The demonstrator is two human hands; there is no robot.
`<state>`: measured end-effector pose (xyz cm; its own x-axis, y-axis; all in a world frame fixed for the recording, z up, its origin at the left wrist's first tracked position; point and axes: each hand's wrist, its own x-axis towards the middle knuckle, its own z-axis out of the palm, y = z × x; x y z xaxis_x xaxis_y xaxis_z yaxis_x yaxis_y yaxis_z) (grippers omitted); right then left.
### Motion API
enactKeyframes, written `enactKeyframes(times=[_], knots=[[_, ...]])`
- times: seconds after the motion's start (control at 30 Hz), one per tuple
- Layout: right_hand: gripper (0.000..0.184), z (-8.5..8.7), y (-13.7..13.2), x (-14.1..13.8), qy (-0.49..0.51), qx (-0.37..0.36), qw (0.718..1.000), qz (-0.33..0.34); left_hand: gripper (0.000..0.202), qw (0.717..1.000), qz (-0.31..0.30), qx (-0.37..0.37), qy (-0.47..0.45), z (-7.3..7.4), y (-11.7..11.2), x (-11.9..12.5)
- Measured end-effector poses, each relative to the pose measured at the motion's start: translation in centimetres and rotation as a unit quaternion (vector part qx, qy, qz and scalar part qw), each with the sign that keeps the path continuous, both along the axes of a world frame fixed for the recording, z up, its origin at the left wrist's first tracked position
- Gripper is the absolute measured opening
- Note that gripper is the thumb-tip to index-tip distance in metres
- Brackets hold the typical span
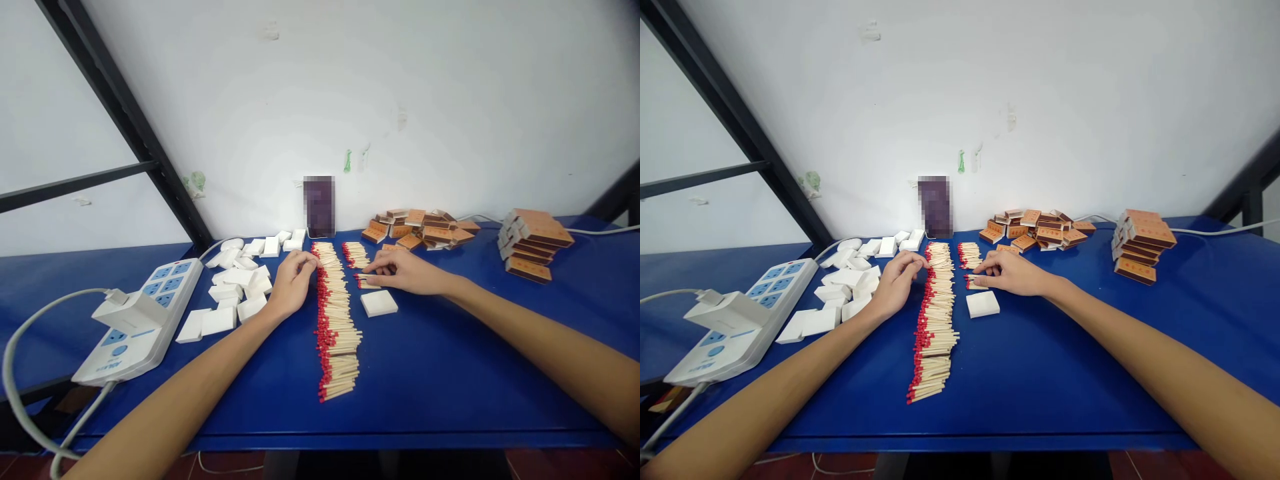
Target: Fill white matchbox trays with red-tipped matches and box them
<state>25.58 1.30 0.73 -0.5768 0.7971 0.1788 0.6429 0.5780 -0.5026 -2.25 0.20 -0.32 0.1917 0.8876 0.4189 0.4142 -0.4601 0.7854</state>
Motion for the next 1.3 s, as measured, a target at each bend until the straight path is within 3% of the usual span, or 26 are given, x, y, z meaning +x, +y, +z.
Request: enactKeyframes(times=[0.17, 0.7, 0.93, 1.3], knots=[[0.054, 0.8, -0.4, 0.1, -0.039, -0.006, 0.999, 0.027, 0.023, 1.000, -0.005, 0.004, 0.004, -0.1, 0.1, 0.0], [0.035, 0.5, -0.2, 0.3, -0.069, 0.043, 0.995, 0.062, 0.023, 1.000, -0.015, 0.006, 0.002, -0.1, -0.2, 0.0], [0.029, 1.1, -0.7, 0.2, -0.109, 0.076, 0.990, 0.057, 0.024, 1.000, -0.015, 0.015, 0.005, -0.1, -0.2, 0.0], [0.032, 2.1, -1.4, 0.5, -0.151, 0.026, 0.988, 0.021, 0.023, 1.000, -0.017, 0.023, 0.010, -0.2, -0.2, 0.0]])
